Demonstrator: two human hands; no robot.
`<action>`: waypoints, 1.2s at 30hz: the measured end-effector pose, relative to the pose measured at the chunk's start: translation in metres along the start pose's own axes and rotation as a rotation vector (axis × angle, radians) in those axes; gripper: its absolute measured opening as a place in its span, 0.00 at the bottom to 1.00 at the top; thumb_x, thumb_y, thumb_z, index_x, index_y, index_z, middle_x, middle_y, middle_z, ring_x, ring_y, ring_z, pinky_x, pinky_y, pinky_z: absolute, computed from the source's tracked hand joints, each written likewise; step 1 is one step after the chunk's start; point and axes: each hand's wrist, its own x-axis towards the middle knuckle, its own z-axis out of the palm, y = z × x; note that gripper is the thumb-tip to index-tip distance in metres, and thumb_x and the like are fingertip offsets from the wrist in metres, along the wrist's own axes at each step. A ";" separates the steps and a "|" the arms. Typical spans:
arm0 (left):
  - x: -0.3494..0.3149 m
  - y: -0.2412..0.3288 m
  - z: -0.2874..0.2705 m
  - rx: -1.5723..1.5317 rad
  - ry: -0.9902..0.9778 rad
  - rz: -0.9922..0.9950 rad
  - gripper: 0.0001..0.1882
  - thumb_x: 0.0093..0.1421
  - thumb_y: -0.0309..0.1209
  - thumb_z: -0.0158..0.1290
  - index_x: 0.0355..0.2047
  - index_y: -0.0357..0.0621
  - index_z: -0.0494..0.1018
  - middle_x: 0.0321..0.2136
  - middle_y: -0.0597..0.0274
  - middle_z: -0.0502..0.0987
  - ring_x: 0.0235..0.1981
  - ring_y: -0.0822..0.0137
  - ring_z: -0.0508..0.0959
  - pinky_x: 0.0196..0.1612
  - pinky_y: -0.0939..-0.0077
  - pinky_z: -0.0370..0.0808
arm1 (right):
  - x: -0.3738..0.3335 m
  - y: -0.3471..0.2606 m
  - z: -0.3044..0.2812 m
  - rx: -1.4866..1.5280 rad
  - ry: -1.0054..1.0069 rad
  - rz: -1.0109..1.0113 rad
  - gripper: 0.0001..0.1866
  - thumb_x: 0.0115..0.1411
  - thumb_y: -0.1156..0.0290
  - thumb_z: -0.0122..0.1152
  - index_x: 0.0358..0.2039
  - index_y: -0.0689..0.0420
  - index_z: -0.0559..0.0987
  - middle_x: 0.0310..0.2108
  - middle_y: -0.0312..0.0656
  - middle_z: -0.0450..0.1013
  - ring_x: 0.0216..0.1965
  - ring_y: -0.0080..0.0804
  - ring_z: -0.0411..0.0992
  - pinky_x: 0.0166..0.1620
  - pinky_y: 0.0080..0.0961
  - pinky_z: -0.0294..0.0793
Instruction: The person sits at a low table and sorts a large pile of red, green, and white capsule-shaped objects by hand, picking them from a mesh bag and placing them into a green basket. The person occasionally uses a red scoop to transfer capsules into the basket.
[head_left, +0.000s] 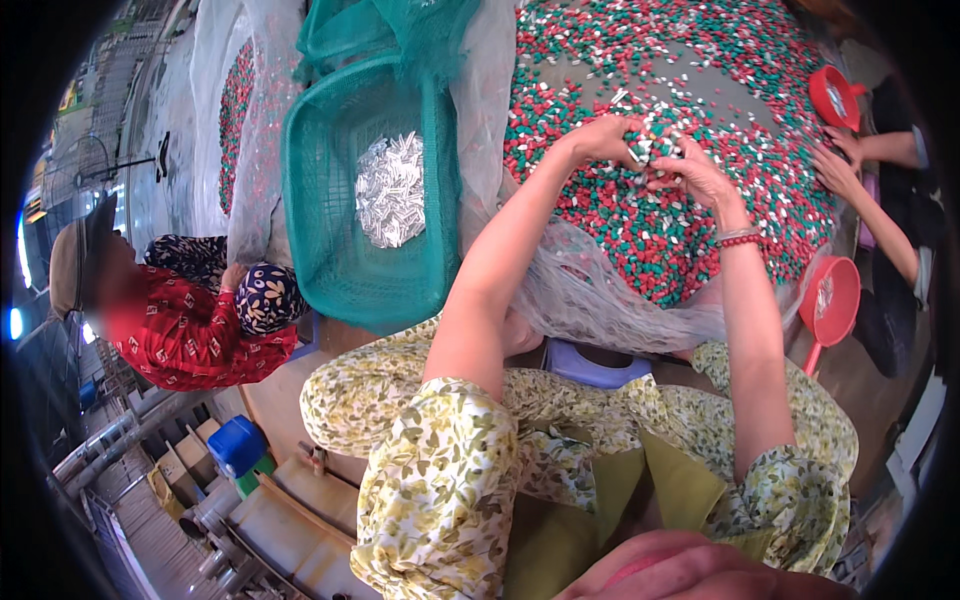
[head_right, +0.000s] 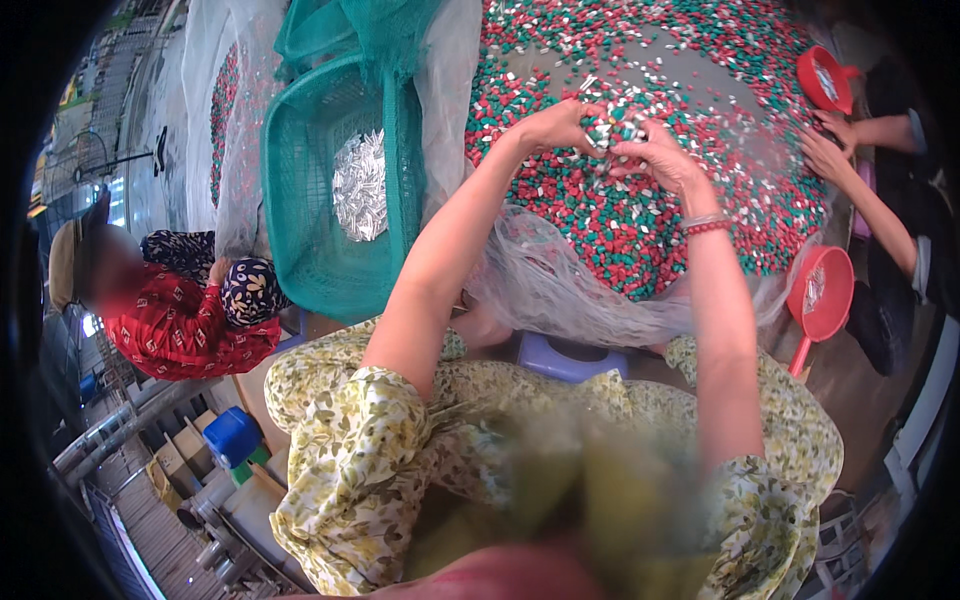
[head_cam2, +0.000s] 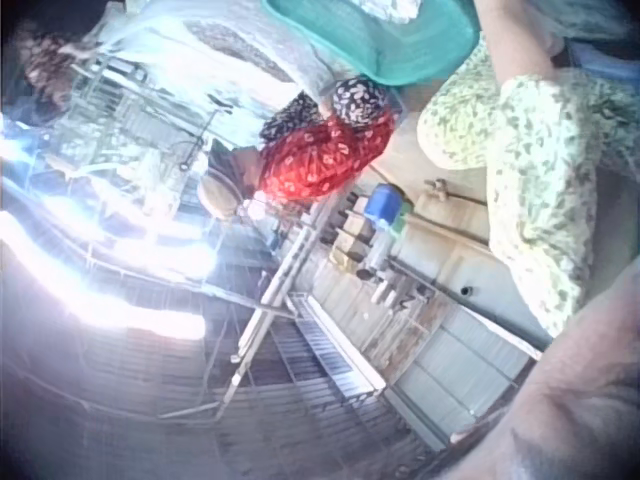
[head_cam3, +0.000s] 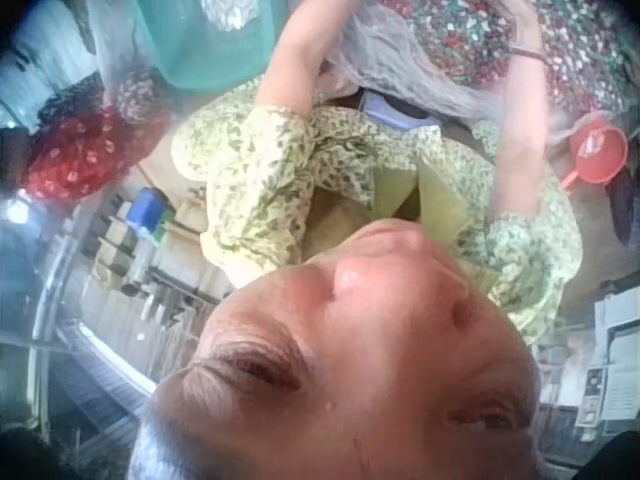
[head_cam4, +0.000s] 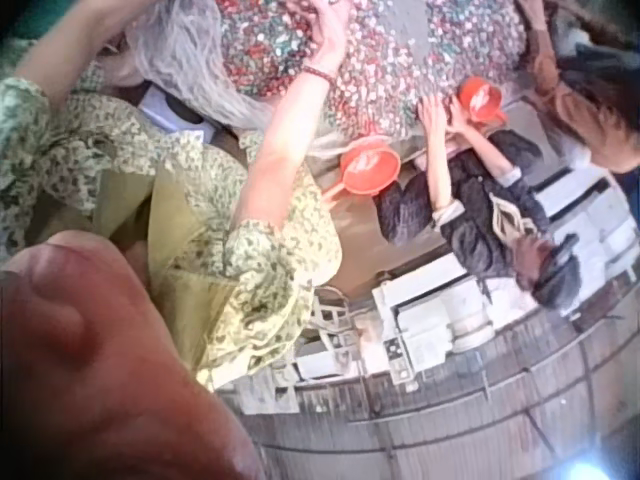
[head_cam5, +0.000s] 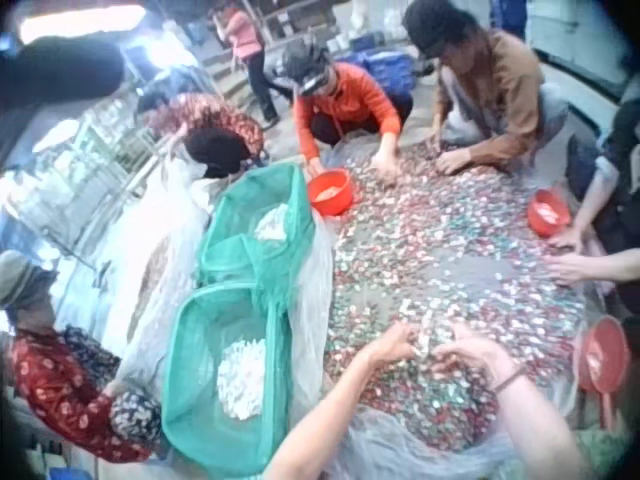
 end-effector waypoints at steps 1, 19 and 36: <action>-0.009 0.013 -0.001 -0.018 -0.041 -0.049 0.26 0.43 0.19 0.58 0.46 0.39 0.72 0.26 0.62 0.77 0.29 0.74 0.75 0.26 0.79 0.73 | -0.006 0.005 -0.001 -0.017 0.025 -0.010 0.16 0.52 0.79 0.58 0.41 0.57 0.68 0.37 0.39 0.71 0.34 0.28 0.73 0.33 0.27 0.81; -0.028 0.002 -0.002 -0.060 0.084 -0.410 0.08 0.52 0.20 0.55 0.33 0.31 0.73 0.25 0.59 0.77 0.29 0.70 0.79 0.26 0.78 0.80 | -0.037 0.029 -0.039 -0.832 0.371 -0.029 0.24 0.63 0.54 0.45 0.38 0.66 0.76 0.22 0.43 0.71 0.21 0.29 0.72 0.24 0.25 0.74; -0.061 -0.072 0.074 0.292 0.609 -0.081 0.09 0.48 0.28 0.57 0.29 0.37 0.72 0.22 0.56 0.77 0.22 0.64 0.77 0.30 0.71 0.75 | -0.038 0.017 -0.069 -0.808 0.113 -0.345 0.27 0.48 0.87 0.47 0.50 0.55 0.73 0.40 0.49 0.74 0.45 0.34 0.72 0.47 0.27 0.72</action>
